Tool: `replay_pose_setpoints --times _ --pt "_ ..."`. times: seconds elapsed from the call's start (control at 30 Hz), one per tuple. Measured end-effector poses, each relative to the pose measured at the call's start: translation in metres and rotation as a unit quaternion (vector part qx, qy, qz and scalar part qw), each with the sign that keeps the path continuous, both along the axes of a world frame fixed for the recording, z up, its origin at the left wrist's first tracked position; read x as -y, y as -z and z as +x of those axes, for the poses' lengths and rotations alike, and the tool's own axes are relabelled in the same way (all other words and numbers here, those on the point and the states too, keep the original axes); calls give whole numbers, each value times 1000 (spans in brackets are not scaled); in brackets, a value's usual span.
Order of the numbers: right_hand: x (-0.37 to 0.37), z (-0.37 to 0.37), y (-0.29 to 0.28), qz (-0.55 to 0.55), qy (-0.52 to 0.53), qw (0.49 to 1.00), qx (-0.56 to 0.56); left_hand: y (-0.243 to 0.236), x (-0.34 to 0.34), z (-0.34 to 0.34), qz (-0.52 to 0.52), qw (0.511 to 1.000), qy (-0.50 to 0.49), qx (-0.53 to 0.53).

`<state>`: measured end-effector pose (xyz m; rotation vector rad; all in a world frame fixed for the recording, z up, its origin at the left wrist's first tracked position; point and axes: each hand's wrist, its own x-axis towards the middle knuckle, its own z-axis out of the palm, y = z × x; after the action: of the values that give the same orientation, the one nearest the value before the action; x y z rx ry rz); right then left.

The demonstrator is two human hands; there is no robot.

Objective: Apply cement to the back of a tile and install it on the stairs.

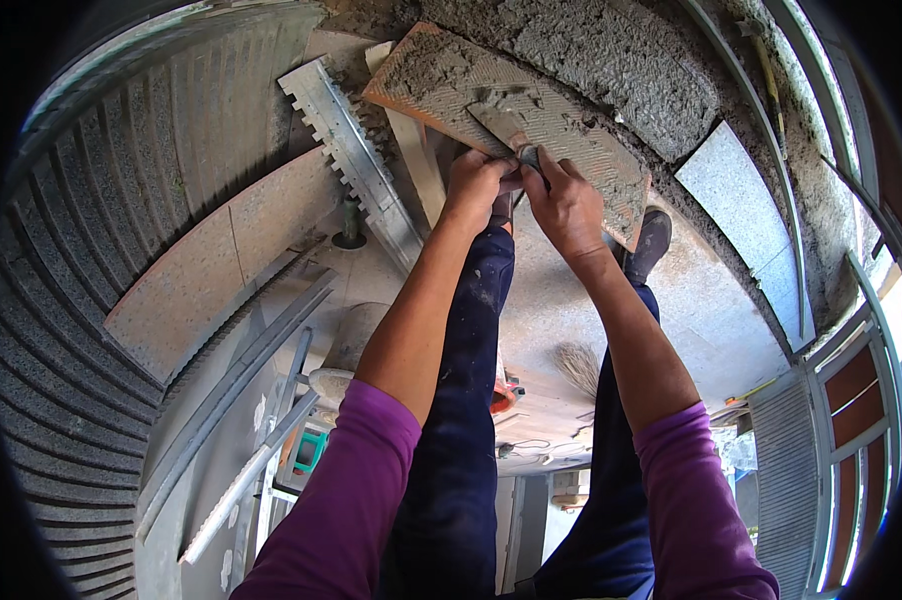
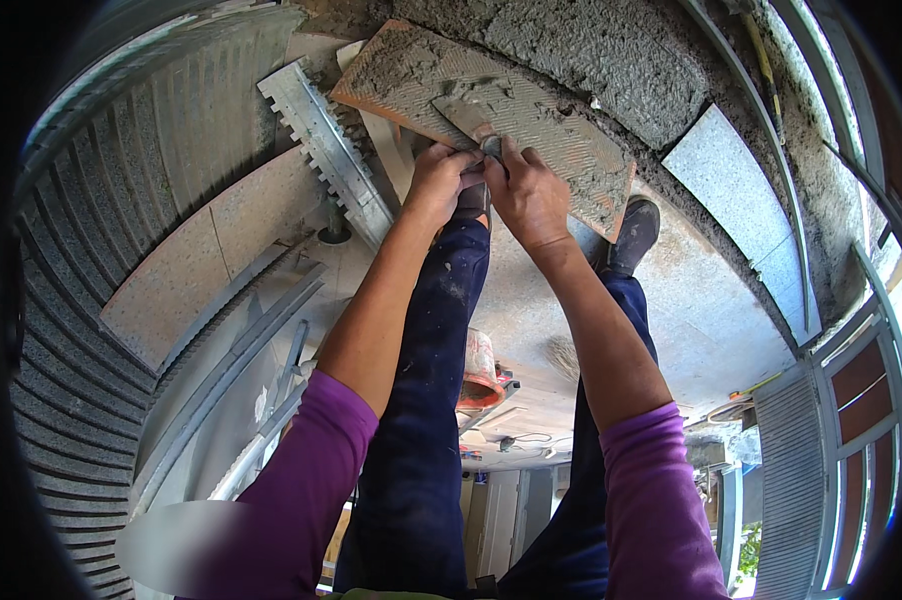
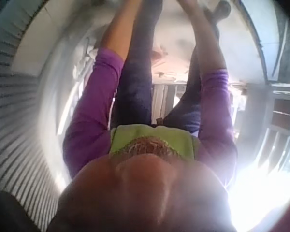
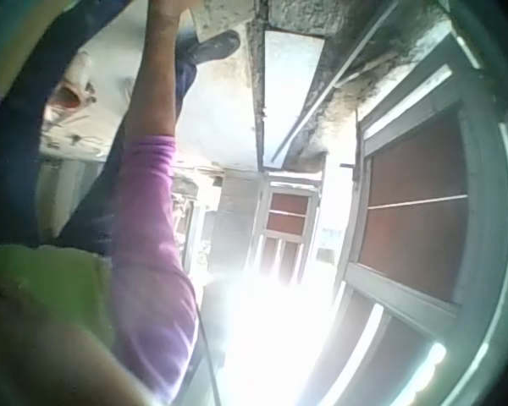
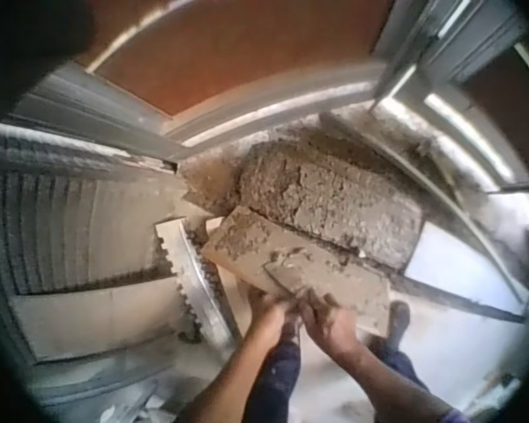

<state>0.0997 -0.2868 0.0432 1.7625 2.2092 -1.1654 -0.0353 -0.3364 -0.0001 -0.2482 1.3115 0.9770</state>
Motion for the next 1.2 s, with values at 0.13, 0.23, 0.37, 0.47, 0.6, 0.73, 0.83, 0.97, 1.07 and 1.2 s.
replay_pose_setpoints --times 0.13,0.23,0.37,0.47,0.6,0.73,0.83,0.97,1.07,1.2 --pt "-5 -2 3 14 -7 1000 -5 0 -3 -2 -11 999 24 -19" --pt "-9 -4 2 9 2 1000 -6 1 2 0 -4 1000 10 15" --pt "-12 -14 13 -1 -50 999 10 9 9 4 -15 1000 -13 18" --pt "-12 -17 14 -23 -78 996 26 16 19 3 -1 999 -31 33" --pt "-15 -16 13 -26 -88 996 21 20 18 -1 13 999 -21 33" --pt "-13 -15 5 -18 -62 998 9 15 5 -9 -1 999 45 5" --pt "-14 -16 1 -24 -47 999 -2 14 0 -12 -15 998 56 9" --pt "-17 -29 4 -6 -42 999 -18 17 3 -14 -19 999 41 4" --pt "-15 -30 3 -14 -41 999 -7 17 4 -11 -31 998 47 8" --pt "-12 -26 3 -16 -38 999 -3 19 6 0 -35 997 -52 34"
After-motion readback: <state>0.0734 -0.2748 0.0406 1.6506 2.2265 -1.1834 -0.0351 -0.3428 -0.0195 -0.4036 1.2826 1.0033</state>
